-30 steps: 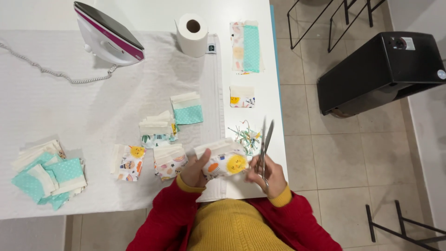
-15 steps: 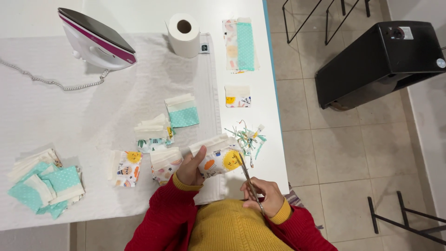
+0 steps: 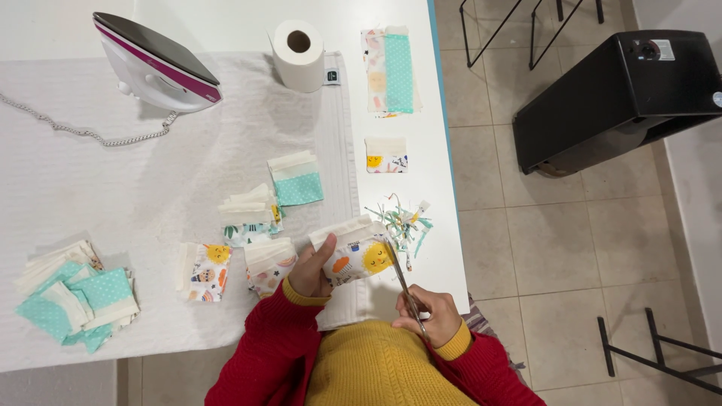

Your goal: Trimming excess fabric and threads from small fabric squares using scissors.

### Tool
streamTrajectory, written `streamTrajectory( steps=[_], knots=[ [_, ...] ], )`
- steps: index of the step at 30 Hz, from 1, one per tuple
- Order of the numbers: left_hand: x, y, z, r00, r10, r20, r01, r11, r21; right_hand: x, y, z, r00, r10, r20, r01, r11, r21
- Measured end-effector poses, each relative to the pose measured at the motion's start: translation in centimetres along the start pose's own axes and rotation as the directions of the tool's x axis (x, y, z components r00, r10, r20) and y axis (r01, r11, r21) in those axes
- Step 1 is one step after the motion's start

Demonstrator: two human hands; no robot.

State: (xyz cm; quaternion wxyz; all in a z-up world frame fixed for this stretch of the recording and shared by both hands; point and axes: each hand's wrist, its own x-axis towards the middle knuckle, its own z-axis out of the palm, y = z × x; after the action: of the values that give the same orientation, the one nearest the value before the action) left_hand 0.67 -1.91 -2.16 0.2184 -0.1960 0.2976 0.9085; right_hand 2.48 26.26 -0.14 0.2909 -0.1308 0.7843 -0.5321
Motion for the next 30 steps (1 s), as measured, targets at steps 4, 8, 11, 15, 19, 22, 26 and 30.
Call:
streamTrajectory(
  steps=[4, 8, 11, 15, 19, 22, 26, 30],
  knots=[
    [-0.2, 0.3, 0.5, 1.000, 0.012, -0.009, -0.012, 1.000, -0.017, -0.3, 1.0, 0.3, 0.999, 0.007, -0.049, -0.011, 0.996, -0.087],
    [0.3, -0.4, -0.4, 1.000, 0.014, 0.007, -0.014, 0.999, -0.034, -0.6, 1.5, 0.5, 0.996, 0.018, -0.090, -0.028, 0.993, -0.111],
    [0.7, -1.2, -1.7, 0.988, 0.091, 0.121, -0.100, 0.993, 0.069, -0.7, 1.5, 0.6, 0.995, 0.044, -0.091, -0.050, 0.996, -0.073],
    [-0.3, 0.1, 0.9, 0.999, -0.017, 0.028, 0.019, 0.997, -0.069, -0.5, 1.7, 0.4, 0.997, 0.058, -0.049, -0.060, 0.997, -0.040],
    [-0.1, -0.7, 0.4, 0.998, -0.013, 0.059, 0.016, 0.998, -0.059, 0.1, 0.5, 0.0, 0.999, -0.019, -0.045, 0.017, 0.999, -0.042],
    [-0.1, -1.0, 0.5, 0.999, -0.007, 0.039, 0.008, 1.000, -0.028, 0.7, -0.7, -0.2, 0.996, -0.080, -0.048, 0.080, 0.997, 0.002],
    [0.1, -1.5, 0.0, 0.998, -0.036, 0.042, 0.037, 0.999, -0.022, 0.9, -0.6, 0.0, 0.993, -0.100, -0.070, 0.101, 0.995, 0.004],
    [-0.1, -1.5, 0.4, 0.999, -0.036, 0.033, 0.036, 0.999, -0.001, 0.9, 0.0, 0.4, 0.991, -0.047, -0.123, 0.039, 0.997, -0.064]
  ],
)
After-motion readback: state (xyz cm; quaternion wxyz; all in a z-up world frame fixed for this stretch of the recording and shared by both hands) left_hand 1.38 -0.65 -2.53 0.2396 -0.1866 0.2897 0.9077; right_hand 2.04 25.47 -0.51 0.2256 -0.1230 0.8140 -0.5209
